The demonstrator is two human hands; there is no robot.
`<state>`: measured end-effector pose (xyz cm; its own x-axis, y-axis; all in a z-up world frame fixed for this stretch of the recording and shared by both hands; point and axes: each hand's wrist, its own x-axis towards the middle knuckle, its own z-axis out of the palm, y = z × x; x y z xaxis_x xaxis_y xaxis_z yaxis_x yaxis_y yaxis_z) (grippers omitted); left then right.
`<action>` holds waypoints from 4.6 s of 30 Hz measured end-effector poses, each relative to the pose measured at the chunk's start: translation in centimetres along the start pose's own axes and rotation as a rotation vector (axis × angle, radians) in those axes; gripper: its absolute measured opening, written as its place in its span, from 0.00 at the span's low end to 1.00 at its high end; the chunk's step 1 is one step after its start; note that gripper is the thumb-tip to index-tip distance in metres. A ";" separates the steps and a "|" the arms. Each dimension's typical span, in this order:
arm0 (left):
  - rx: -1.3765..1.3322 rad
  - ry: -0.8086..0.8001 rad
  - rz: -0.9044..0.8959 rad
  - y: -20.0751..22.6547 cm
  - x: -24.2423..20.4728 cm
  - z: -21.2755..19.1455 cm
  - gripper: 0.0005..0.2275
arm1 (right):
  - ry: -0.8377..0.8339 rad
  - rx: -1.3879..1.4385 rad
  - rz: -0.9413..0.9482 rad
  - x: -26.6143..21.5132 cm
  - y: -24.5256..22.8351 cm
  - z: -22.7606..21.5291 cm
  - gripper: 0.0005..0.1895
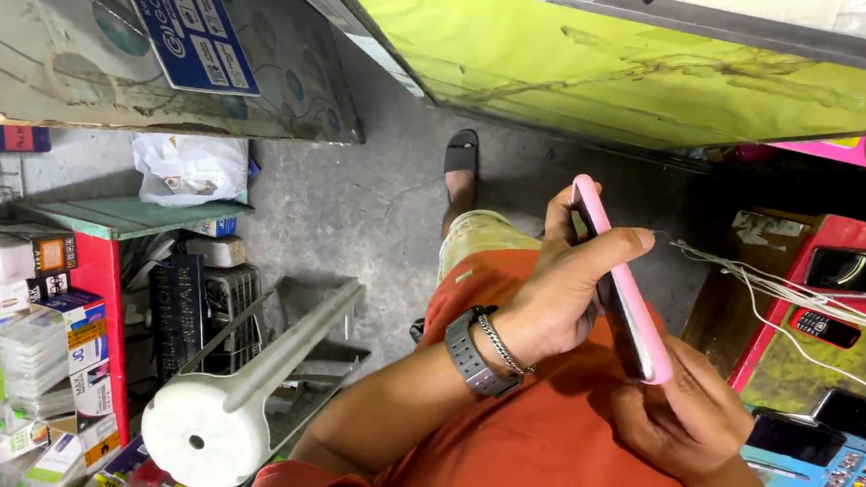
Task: Applying protective glass covers to the camera lenses of a smartphone at a service counter.
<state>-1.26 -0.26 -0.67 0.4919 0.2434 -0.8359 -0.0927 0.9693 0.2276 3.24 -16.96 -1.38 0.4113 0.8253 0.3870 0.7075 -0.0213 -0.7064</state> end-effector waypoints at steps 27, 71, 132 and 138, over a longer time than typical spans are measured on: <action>0.386 -0.274 0.238 -1.1 -1.3 -3.6 0.35 | -0.344 0.061 0.277 -0.4 -2.0 -2.2 0.37; 0.418 -1.058 0.283 -0.9 1.9 -9.6 0.62 | -0.404 0.119 0.388 1.6 -2.2 -2.2 0.39; 0.400 -0.905 -0.200 5.0 3.2 2.0 0.30 | 0.448 0.016 0.744 19.4 15.6 -19.7 0.12; 0.407 -0.951 -0.203 9.0 1.5 0.8 0.27 | 0.808 0.426 0.954 20.4 31.4 -21.3 0.13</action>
<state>-0.64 8.78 0.48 0.9586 -0.2202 -0.1808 0.2781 0.8611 0.4256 46.11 -12.79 -3.03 0.9739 0.0156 -0.2263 -0.2236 -0.1021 -0.9693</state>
